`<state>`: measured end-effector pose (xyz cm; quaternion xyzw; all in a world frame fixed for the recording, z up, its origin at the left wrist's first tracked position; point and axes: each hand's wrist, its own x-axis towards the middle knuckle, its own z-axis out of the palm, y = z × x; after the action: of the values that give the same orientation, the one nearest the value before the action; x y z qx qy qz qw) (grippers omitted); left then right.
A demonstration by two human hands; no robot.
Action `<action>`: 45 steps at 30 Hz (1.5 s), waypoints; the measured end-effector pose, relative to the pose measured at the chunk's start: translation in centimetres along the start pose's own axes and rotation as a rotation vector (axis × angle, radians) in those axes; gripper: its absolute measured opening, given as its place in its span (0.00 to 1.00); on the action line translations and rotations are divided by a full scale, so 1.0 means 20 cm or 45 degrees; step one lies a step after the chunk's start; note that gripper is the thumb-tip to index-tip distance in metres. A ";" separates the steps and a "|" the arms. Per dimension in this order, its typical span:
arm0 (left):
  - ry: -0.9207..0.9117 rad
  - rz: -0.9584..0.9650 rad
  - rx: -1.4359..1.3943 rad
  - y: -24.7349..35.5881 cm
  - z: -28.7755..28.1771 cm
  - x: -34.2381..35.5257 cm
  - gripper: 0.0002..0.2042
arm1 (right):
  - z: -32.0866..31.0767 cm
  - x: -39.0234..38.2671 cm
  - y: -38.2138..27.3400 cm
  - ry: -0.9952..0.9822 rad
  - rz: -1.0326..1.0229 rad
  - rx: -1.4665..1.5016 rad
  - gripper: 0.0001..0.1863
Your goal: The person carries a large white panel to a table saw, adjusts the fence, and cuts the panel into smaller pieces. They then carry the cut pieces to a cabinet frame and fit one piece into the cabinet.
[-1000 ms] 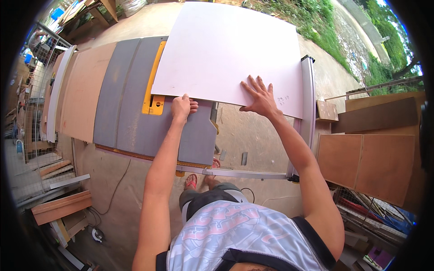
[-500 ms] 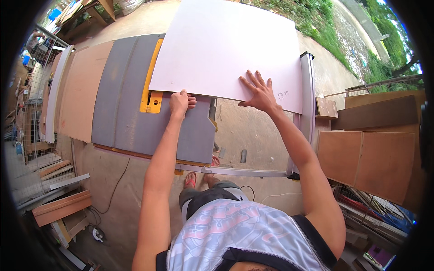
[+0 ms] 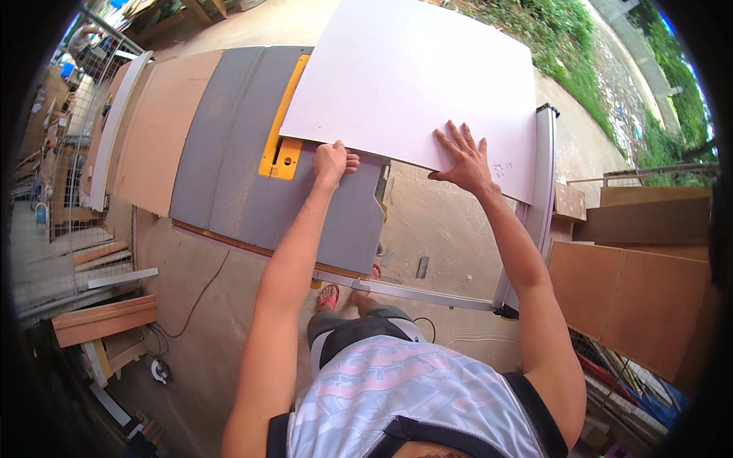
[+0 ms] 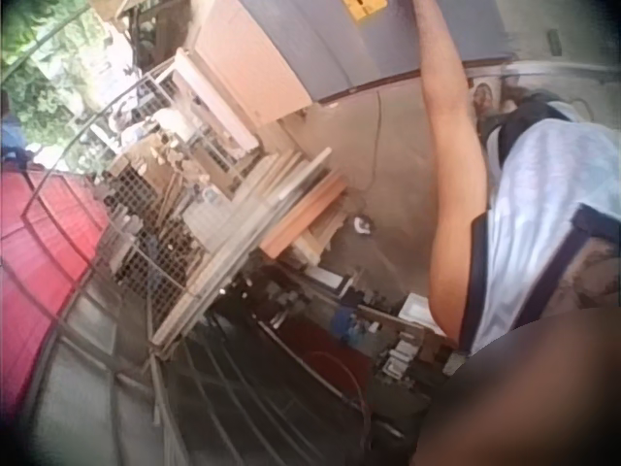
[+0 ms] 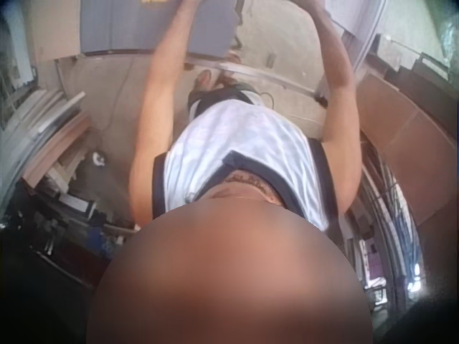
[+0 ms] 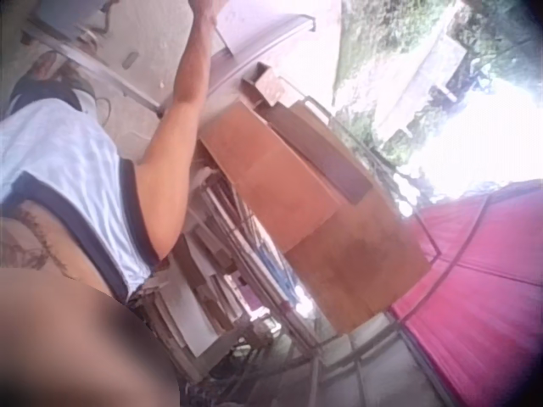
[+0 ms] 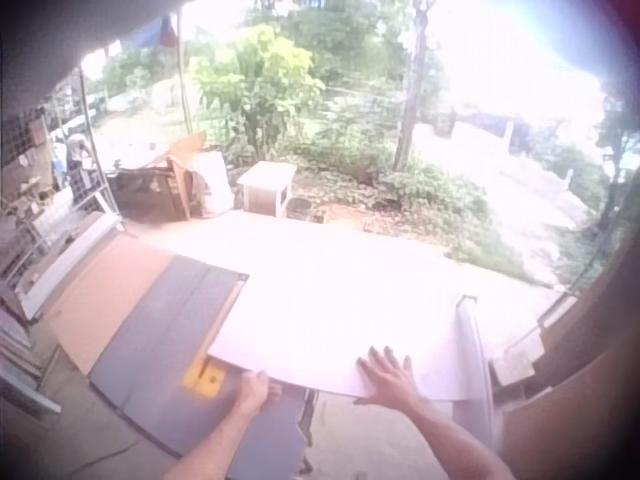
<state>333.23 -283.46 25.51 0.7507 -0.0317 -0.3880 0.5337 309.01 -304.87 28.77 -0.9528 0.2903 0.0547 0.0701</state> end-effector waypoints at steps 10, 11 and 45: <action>0.053 0.038 -0.032 0.04 0.03 0.01 0.21 | -0.02 0.03 0.00 0.012 -0.003 -0.003 0.65; 0.053 0.035 -0.033 0.04 0.03 0.01 0.21 | -0.02 0.03 0.00 0.011 -0.001 -0.002 0.65; 0.070 0.038 -0.001 0.06 0.05 0.08 0.20 | -0.02 0.09 0.05 0.030 -0.013 0.019 0.64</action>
<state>334.12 -285.53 25.37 0.7603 -0.0280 -0.3592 0.5405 310.05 -306.73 28.87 -0.9542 0.2868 0.0410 0.0742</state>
